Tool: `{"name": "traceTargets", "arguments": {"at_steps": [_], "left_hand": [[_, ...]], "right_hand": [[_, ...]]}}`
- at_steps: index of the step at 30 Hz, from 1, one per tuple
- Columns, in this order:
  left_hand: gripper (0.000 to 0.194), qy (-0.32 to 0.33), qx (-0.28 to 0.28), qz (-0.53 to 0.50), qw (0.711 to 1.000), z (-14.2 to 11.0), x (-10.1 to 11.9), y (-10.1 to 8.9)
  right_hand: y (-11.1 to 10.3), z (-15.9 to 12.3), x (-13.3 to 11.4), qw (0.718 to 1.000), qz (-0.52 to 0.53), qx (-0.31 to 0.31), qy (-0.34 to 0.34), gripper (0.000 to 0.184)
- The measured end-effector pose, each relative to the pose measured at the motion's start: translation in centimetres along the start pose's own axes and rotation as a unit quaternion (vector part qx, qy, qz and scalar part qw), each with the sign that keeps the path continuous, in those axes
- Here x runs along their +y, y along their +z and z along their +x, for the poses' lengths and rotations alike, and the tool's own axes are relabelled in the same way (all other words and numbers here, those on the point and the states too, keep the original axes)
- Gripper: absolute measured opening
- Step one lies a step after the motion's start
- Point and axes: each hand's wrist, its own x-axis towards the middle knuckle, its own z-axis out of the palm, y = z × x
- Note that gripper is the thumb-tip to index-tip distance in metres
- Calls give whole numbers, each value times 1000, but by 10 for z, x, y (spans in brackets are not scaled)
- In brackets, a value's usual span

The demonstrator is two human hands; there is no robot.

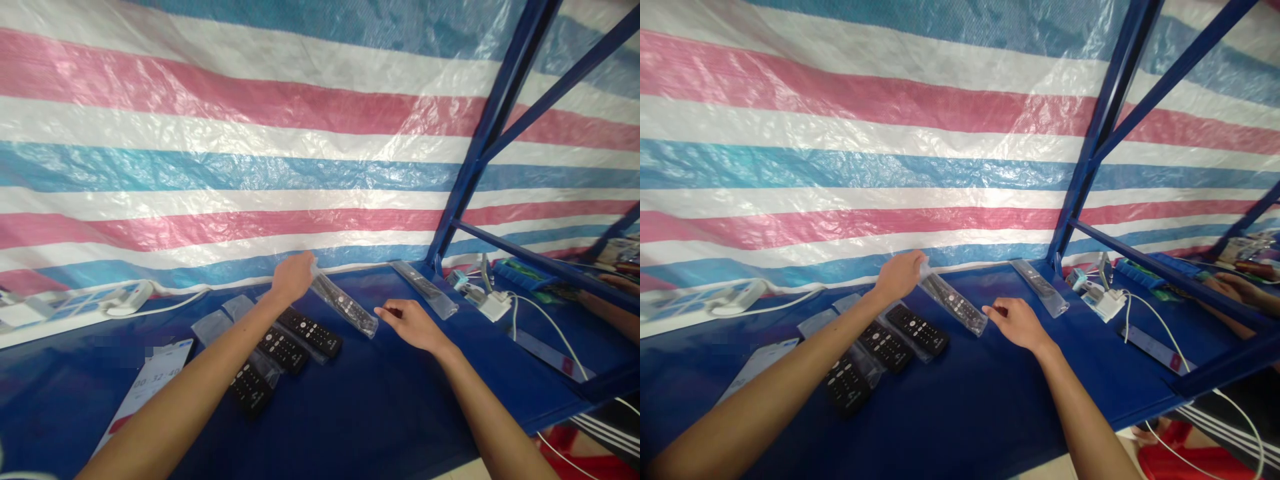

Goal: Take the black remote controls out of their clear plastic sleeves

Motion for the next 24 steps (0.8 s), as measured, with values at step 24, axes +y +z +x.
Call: {"name": "traceTargets", "arguments": {"at_steps": [24], "left_hand": [[30,26,110,-37,993,-11,37,-82]], "right_hand": [[21,2,-6,996,-34,-82,24,42]]}}
